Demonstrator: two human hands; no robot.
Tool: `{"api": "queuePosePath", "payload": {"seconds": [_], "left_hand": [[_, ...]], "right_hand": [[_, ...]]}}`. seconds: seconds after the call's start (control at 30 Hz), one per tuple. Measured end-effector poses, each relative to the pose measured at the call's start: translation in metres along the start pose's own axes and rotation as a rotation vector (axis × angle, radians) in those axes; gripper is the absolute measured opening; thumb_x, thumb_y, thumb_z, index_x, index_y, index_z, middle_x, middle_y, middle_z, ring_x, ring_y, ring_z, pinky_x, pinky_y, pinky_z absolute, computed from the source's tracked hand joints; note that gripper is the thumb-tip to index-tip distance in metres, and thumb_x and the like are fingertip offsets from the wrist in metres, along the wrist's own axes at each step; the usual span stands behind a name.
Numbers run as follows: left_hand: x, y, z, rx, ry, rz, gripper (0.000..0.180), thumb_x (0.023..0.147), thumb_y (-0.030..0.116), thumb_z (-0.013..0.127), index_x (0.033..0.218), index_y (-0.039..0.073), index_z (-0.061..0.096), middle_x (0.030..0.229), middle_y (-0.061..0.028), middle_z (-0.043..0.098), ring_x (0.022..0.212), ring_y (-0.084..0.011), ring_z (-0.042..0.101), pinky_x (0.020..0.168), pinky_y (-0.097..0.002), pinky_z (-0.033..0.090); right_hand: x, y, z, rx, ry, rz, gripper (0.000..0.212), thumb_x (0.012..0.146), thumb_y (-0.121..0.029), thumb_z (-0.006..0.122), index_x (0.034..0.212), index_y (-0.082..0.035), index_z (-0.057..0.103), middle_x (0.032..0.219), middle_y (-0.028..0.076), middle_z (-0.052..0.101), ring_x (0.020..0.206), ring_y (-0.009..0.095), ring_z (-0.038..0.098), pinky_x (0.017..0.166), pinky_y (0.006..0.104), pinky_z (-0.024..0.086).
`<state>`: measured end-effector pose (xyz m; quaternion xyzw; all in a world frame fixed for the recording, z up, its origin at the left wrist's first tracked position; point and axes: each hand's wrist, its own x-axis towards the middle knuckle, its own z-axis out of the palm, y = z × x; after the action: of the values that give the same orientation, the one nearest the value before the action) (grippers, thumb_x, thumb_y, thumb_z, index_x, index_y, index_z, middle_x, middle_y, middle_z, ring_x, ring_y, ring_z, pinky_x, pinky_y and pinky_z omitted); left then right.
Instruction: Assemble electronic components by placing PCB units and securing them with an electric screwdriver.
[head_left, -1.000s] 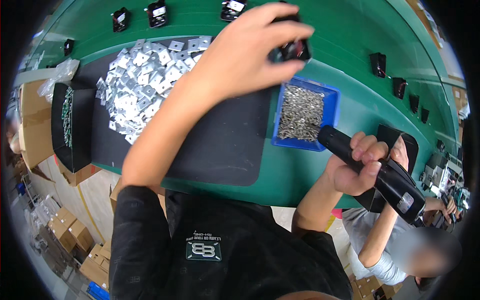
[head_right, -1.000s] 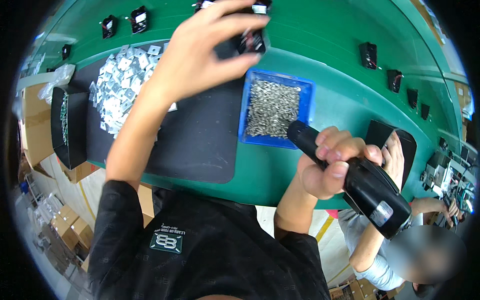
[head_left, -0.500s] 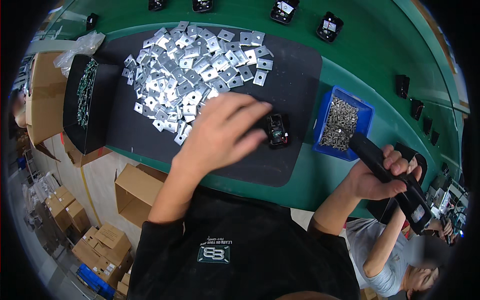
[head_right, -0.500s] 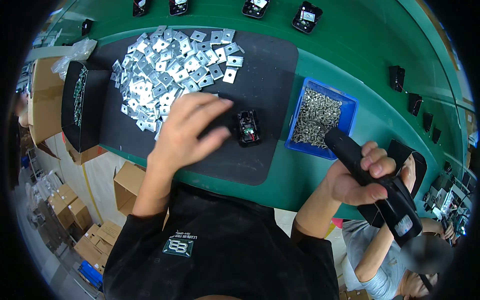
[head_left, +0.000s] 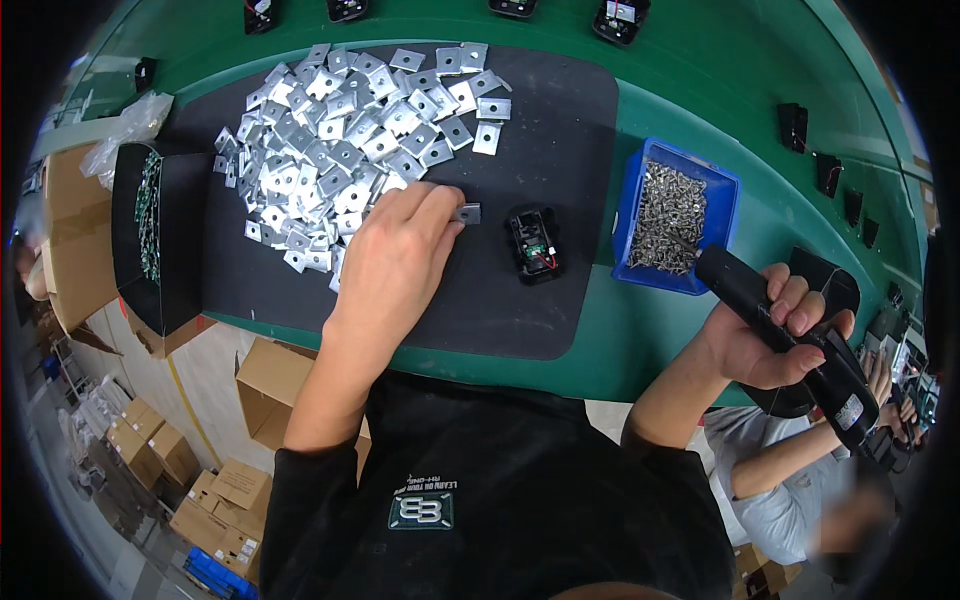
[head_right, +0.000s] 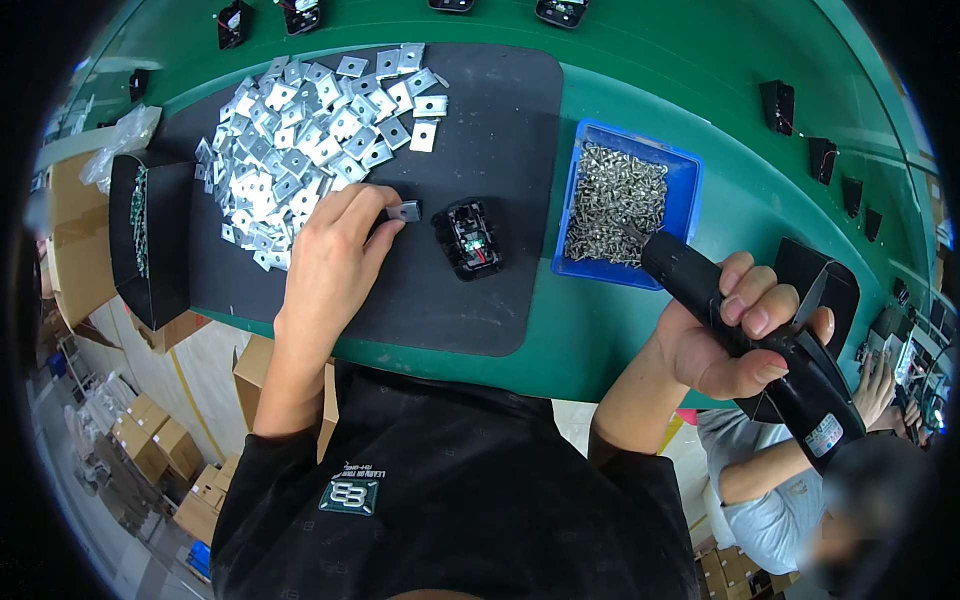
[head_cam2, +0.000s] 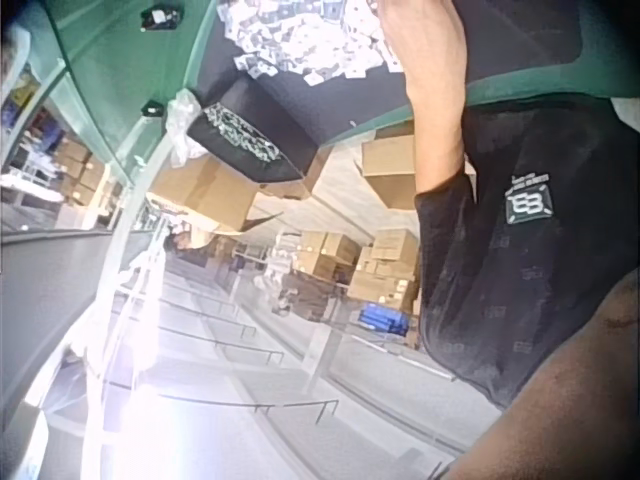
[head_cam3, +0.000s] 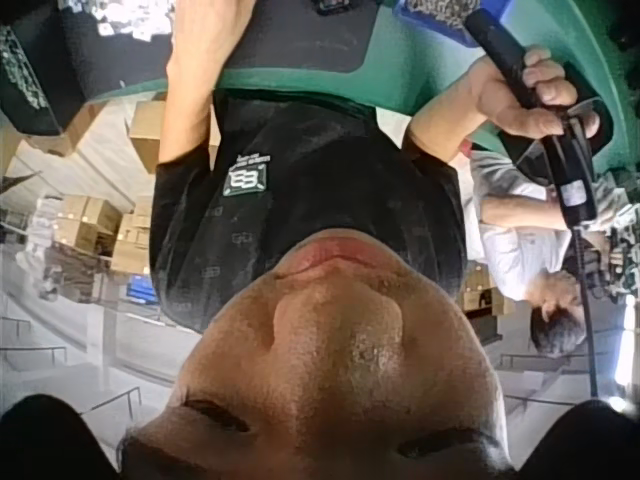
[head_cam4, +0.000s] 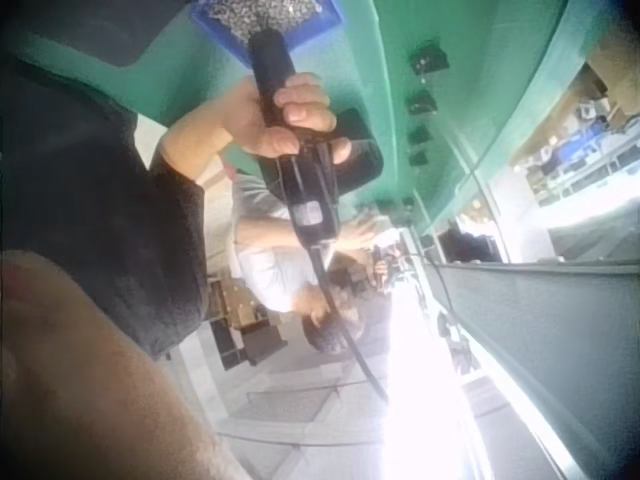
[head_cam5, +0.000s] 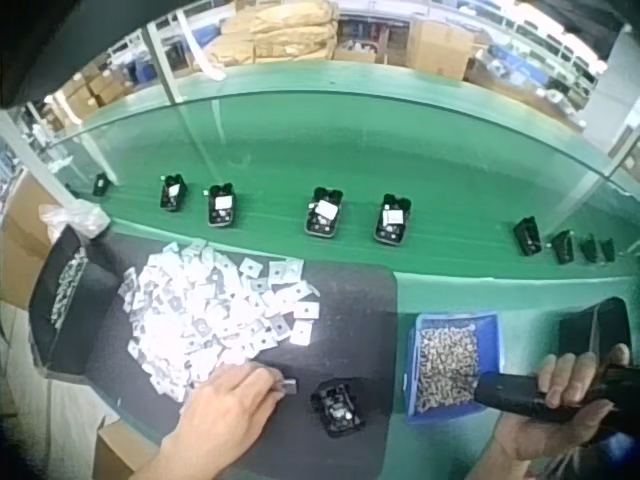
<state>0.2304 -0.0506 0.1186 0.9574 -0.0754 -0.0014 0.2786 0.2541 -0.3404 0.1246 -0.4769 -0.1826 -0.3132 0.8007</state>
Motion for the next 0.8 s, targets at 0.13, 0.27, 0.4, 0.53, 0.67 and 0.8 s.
{"api": "queuePosePath", "payload": {"seconds": [0.13,0.27,0.4,0.53,0.67,0.8], "left_hand": [[-0.003,-0.003,0.001,-0.112,-0.015,-0.072,0.02,0.069,0.001,0.066,0.087,0.003,0.058,0.074,-0.0097,0.056,0.069,-0.0269,0.055,0.062,-0.0352,0.045],[-0.008,-0.001,0.007,-0.156,0.013,-0.146,0.017,0.069,0.002,0.067,0.084,0.002,0.06,0.073,-0.0095,0.058,0.068,-0.0257,0.057,0.061,-0.0338,0.046],[-0.011,0.009,0.006,-0.297,0.06,-0.27,0.011,0.069,0.002,0.068,0.079,0.002,0.063,0.075,-0.0084,0.06,0.069,-0.0208,0.059,0.059,-0.0303,0.046],[-0.016,0.018,0.005,-0.466,0.066,-0.109,0.014,0.065,0.003,0.072,0.077,0.003,0.065,0.079,-0.0067,0.059,0.07,-0.0189,0.058,0.06,-0.0266,0.045],[-0.011,0.025,0.013,-0.366,0.053,-0.044,0.015,0.063,0.003,0.073,0.076,0.004,0.065,0.089,-0.0066,0.053,0.075,-0.0181,0.051,0.063,-0.0266,0.042],[-0.001,0.033,0.023,-0.333,0.096,0.014,0.014,0.063,0.003,0.072,0.075,0.004,0.065,0.095,-0.0074,0.05,0.078,-0.0192,0.046,0.064,-0.0284,0.04]], "right_hand": [[0.0,-0.003,0.001,-0.01,0.018,-0.002,0.05,0.083,-0.031,0.061,0.123,-0.014,0.037,0.077,0.001,0.053,0.064,0.011,0.048,0.061,0.0273,0.036],[0.0,-0.004,0.004,-0.033,-0.024,0.04,0.042,0.082,-0.028,0.061,0.119,-0.014,0.045,0.077,-0.001,0.054,0.065,0.011,0.045,0.067,0.029,0.034],[0.001,-0.005,0.005,-0.06,-0.026,0.059,0.041,0.081,-0.025,0.061,0.118,-0.014,0.045,0.076,-0.001,0.052,0.065,0.01,0.044,0.067,0.0285,0.034],[-0.001,0.0,0.003,-0.07,-0.014,0.04,0.048,0.082,-0.029,0.062,0.121,-0.014,0.039,0.074,0.0,0.049,0.061,0.01,0.046,0.06,0.0278,0.035],[-0.001,0.0,0.005,-0.052,-0.043,0.047,0.047,0.082,-0.028,0.062,0.121,-0.014,0.039,0.074,0.0,0.049,0.061,0.01,0.046,0.06,0.0279,0.035],[-0.002,-0.001,0.006,-0.058,-0.055,0.047,0.048,0.082,-0.027,0.062,0.122,-0.014,0.039,0.075,0.0,0.05,0.061,0.011,0.046,0.06,0.0275,0.035]]}}
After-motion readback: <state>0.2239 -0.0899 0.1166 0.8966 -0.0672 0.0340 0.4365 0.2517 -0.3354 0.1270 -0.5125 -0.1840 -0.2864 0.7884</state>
